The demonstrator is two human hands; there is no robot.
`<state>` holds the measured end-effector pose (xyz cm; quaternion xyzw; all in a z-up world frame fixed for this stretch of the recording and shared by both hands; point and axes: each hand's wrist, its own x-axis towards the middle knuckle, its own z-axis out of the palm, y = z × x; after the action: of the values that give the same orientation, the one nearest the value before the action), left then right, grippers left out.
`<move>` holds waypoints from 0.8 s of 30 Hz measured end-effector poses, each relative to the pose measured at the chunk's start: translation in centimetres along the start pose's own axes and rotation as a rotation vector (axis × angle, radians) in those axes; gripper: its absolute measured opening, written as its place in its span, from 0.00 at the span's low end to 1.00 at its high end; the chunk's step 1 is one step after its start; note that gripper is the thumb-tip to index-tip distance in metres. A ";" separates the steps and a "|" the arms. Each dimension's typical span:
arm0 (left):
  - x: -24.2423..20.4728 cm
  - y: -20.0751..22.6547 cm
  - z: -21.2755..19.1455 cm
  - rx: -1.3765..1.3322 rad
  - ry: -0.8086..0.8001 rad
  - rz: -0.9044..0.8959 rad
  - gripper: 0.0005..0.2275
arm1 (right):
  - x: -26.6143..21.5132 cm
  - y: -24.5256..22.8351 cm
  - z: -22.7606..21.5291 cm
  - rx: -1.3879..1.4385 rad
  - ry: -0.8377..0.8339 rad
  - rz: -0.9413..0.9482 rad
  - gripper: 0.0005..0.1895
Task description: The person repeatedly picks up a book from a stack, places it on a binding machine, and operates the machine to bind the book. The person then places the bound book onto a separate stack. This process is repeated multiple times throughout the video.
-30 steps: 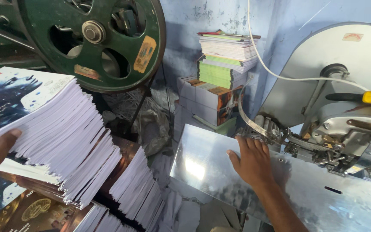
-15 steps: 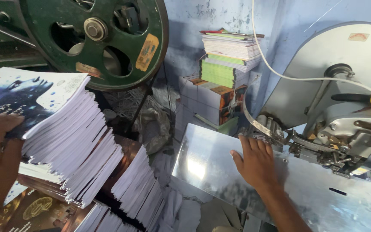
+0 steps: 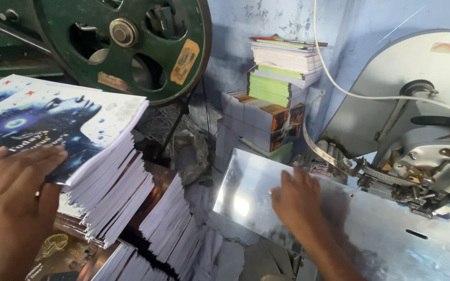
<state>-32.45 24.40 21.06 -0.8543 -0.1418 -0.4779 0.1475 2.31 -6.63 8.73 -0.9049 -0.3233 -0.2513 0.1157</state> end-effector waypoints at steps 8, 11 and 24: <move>0.4 2.6 -0.1 -0.125 0.031 0.039 0.13 | 1.0 -7.3 -4.2 1.055 -0.182 -0.083 0.25; 1.3 4.1 0.1 -0.104 0.064 0.108 0.12 | 1.9 -9.8 -6.7 1.281 -0.481 -0.011 0.33; 1.3 8.5 -0.7 -0.176 0.048 0.154 0.14 | 2.1 -16.3 -10.9 2.186 -0.900 0.108 0.34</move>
<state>-29.07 16.52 21.57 -0.8605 -0.0296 -0.4962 0.1114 -10.93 2.83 19.83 -0.3451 -0.3396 0.5051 0.7145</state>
